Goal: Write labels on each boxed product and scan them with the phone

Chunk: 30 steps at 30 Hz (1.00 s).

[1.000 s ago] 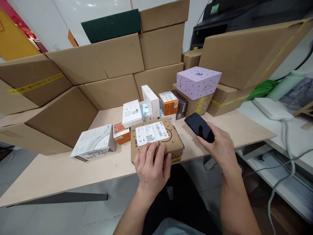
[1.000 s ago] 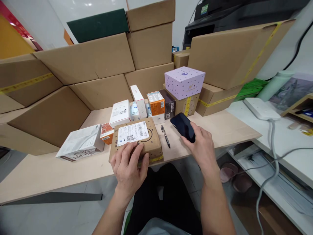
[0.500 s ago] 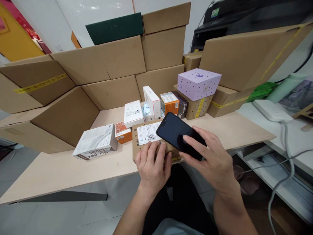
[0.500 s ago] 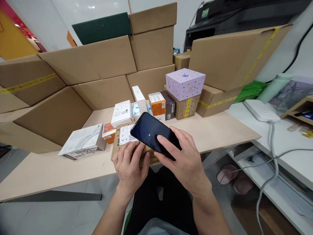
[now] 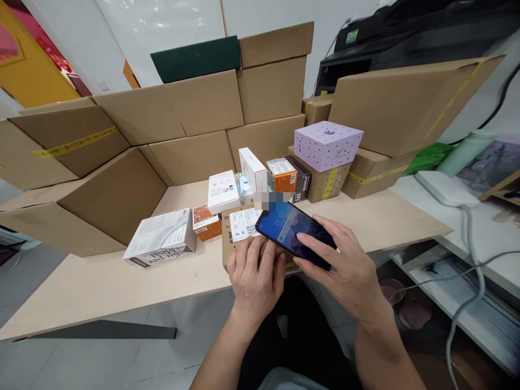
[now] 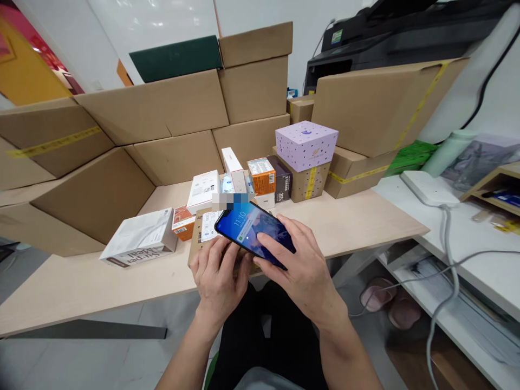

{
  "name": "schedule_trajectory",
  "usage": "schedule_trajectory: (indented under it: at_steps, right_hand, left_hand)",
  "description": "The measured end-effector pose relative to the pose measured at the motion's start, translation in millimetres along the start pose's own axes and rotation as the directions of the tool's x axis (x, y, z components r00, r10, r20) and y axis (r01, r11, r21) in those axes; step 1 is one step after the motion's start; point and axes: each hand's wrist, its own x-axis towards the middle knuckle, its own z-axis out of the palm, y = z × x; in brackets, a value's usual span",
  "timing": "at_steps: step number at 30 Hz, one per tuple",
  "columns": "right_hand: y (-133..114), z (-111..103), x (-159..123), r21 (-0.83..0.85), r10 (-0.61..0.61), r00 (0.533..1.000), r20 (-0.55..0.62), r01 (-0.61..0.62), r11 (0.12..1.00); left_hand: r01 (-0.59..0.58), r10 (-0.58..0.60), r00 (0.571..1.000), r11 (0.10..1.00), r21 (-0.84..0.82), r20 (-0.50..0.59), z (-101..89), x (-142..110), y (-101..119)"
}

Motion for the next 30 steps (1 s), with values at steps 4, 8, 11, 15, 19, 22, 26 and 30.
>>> schedule_trajectory:
  at_steps: [4, 8, 11, 15, 19, 22, 26, 30]
  right_hand:
    - [-1.0, -0.4, 0.4, 0.007, 0.01, 1.0, 0.019, -0.01, 1.0]
    - [-1.3, -0.6, 0.8, 0.024, 0.024, 0.999, 0.026, -0.024, 0.999]
    - [-0.5, -0.3, 0.4, 0.023, 0.03, 0.999, 0.025, -0.03, 0.999]
    - [1.9, -0.1, -0.5, 0.026, 0.05, 0.998, 0.026, -0.05, 0.998]
    - [6.9, -0.9, -1.3, -0.003, 0.048, 0.999, 0.02, -0.048, 0.999]
    - [13.1, -2.0, -3.1, -0.049, 0.068, 0.998, 0.017, -0.067, 0.997]
    - [27.3, -3.2, -8.4, -0.106, 0.137, 0.99, -0.014, -0.138, 0.985]
    - [54.3, -1.4, -19.5, -0.21, 0.285, 0.957, -0.049, -0.288, 0.934]
  left_hand:
    - [-0.002, 0.002, 1.0, 1.0, -0.001, -0.011, 0.1, 0.6, 0.1]
    - [0.003, -0.003, 1.0, 1.0, -0.002, -0.006, 0.4, 0.7, 0.1]
    - [0.002, -0.002, 1.0, 1.0, 0.0, -0.008, 0.9, 0.1, 0.1]
    - [0.002, -0.002, 1.0, 1.0, -0.001, -0.005, 1.6, -0.7, -0.2]
    - [-0.002, 0.002, 1.0, 1.0, -0.001, -0.009, 1.8, -1.2, -0.7]
    - [-0.002, 0.002, 1.0, 1.0, 0.001, 0.002, 1.7, -1.3, -1.0]
    - [-0.006, 0.006, 1.0, 1.0, -0.003, -0.008, 1.6, -1.4, -1.2]
    - [-0.002, 0.002, 1.0, 1.0, -0.003, -0.012, 1.9, -1.9, -1.4]
